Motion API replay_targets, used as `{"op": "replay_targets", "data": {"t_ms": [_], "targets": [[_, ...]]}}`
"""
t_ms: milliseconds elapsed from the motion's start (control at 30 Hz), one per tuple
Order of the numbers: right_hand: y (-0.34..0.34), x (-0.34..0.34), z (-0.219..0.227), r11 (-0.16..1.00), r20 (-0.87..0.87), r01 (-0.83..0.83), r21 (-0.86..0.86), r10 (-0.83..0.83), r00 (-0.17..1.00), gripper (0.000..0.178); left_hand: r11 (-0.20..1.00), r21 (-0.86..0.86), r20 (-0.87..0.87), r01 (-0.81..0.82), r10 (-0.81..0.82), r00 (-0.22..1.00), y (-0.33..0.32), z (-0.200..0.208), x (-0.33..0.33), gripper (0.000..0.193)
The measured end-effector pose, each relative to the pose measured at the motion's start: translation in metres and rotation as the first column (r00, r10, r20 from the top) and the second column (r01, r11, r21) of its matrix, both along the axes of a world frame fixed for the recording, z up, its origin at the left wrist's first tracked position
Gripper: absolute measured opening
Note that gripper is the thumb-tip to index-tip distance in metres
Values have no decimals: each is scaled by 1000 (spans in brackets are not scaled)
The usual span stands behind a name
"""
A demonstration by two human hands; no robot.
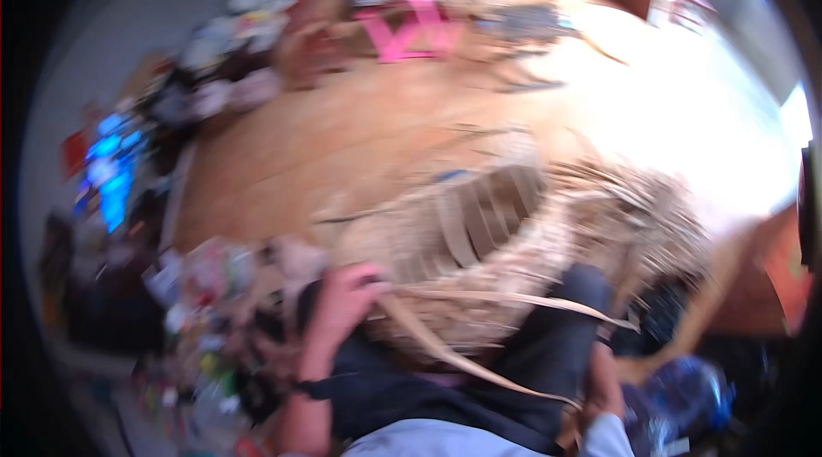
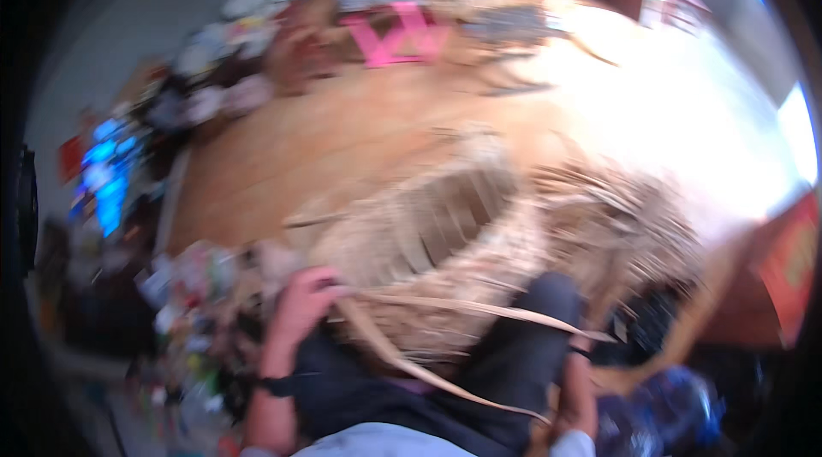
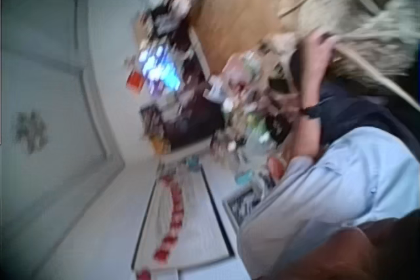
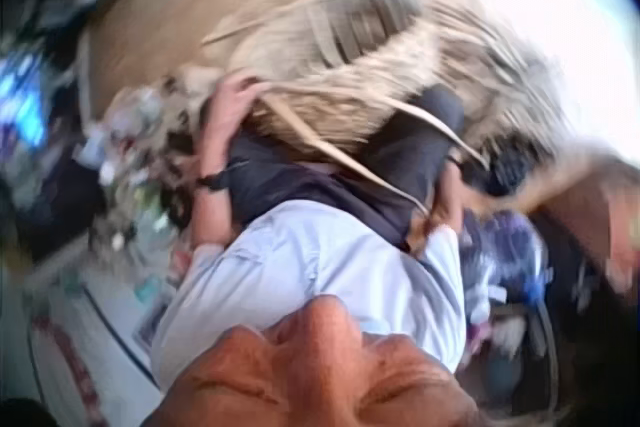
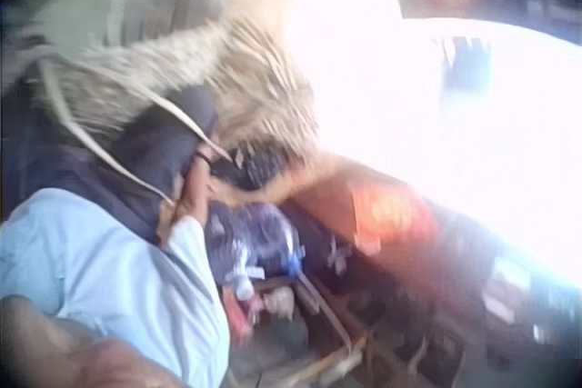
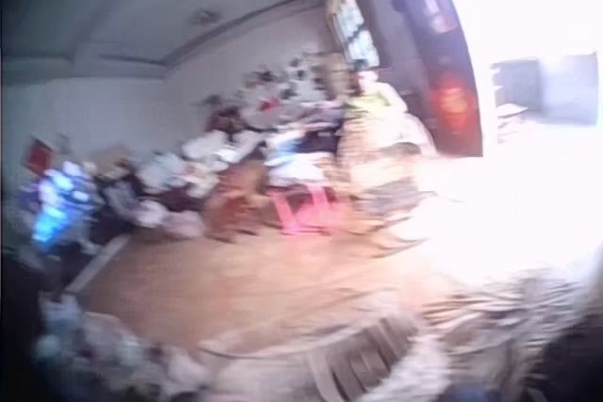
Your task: Weaving a basket by hand using bamboo or reed strips.
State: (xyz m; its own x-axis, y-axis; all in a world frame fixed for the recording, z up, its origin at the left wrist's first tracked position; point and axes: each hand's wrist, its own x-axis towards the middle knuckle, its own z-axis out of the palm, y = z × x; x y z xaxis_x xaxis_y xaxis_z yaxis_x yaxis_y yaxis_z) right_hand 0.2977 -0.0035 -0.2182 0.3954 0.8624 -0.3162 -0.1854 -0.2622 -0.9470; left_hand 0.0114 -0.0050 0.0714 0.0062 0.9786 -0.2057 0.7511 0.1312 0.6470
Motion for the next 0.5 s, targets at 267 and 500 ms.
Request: {"op": "replay_targets", "data": {"t_ms": [267,500], "targets": [[38,-117,451,897,-205,-355,265,412,888,31,990,91,78,105,-112,991,-3,-10,-19,17],[10,-126,526,932,-35,-271,239,287,957,35,981,102,98,168,-178,979,12,-20,1,15]]}}
